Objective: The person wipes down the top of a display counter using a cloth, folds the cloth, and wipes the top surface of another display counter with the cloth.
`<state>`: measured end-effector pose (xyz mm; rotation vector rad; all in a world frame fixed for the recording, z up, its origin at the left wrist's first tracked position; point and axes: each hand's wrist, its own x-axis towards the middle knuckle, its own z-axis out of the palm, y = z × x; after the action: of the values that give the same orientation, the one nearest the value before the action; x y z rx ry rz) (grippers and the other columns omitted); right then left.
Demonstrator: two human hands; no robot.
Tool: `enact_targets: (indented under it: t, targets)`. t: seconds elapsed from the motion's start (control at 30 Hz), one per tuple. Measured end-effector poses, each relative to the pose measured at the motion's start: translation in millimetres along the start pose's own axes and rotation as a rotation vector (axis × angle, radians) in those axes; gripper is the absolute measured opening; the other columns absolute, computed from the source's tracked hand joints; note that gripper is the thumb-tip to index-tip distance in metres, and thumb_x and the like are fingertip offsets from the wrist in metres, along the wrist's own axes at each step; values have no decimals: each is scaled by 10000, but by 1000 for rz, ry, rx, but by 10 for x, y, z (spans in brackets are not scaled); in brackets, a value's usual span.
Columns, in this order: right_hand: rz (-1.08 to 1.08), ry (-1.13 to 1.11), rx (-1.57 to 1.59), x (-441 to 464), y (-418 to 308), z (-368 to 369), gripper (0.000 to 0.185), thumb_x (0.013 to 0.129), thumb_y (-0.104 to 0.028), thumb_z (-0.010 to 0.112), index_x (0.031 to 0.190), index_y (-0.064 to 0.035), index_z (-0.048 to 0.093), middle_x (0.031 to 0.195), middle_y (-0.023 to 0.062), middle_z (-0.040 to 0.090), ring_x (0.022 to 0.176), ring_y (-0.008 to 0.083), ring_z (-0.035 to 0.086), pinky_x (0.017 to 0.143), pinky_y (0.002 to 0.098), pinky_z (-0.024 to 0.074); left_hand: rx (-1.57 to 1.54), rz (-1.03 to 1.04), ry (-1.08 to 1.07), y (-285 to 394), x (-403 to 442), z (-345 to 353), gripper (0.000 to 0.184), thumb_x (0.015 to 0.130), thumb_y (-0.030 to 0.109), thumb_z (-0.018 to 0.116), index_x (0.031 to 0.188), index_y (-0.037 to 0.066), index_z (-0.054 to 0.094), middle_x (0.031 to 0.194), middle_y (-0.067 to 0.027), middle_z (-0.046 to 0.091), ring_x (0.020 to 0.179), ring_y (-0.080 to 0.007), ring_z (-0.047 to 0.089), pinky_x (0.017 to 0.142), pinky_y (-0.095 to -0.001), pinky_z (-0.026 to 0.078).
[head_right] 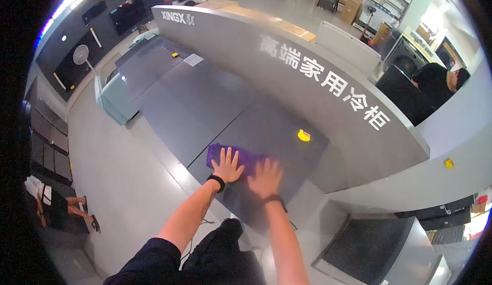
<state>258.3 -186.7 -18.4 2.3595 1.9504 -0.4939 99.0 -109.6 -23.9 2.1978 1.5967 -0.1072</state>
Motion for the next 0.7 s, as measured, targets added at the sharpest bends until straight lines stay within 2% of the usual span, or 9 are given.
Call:
enact_targets:
  t: [0.13,0.23,0.33,0.53,0.63,0.7]
  targets:
    - [-2,4,65,-608,41,150,774,914,-551,494,1561,-193,264,1643,141,134,1508,387,96,1134,686,153,-7,-22,14,37,-611,239,739,955,524,431,1562,152,234,1651,-129,85,1522,-352,-23,1087,-766,123]
    - [-9,132,118,-1015,16,283,744,885,-521,567,1507,-159,377,1587,169,277,1482,392,182,1120,674,198,8,-39,24,60,-983,370,736,959,528,418,1565,154,231,1652,-128,77,1522,-354,-26,1085,-765,131]
    - [12,4,109,-1306,39,331,759,913,-539,486,1542,-155,307,1640,149,144,1512,364,99,1135,684,137,32,-38,-7,139,-1232,438,727,964,537,401,1566,165,231,1654,-124,70,1521,-358,-27,1079,-768,145]
    - [-6,37,130,-1390,28,403,751,907,-537,495,1525,-139,339,1630,171,165,1505,384,112,1145,658,145,84,-51,-3,63,-1230,585,745,956,577,386,1572,191,221,1656,-121,54,1516,-378,-44,1051,-795,154]
    - [-42,73,106,-1268,52,407,759,898,-548,510,1519,-140,352,1624,181,177,1495,421,117,1144,656,148,81,-58,-23,53,-1169,566,752,951,584,391,1570,190,226,1654,-124,53,1513,-388,-39,1042,-802,149]
    - [-62,142,35,-1086,78,368,747,881,-572,533,1492,-162,406,1601,174,244,1467,450,178,1133,641,199,52,-77,-13,80,-1076,468,754,950,580,400,1569,184,230,1654,-123,48,1513,-386,-40,1046,-799,144]
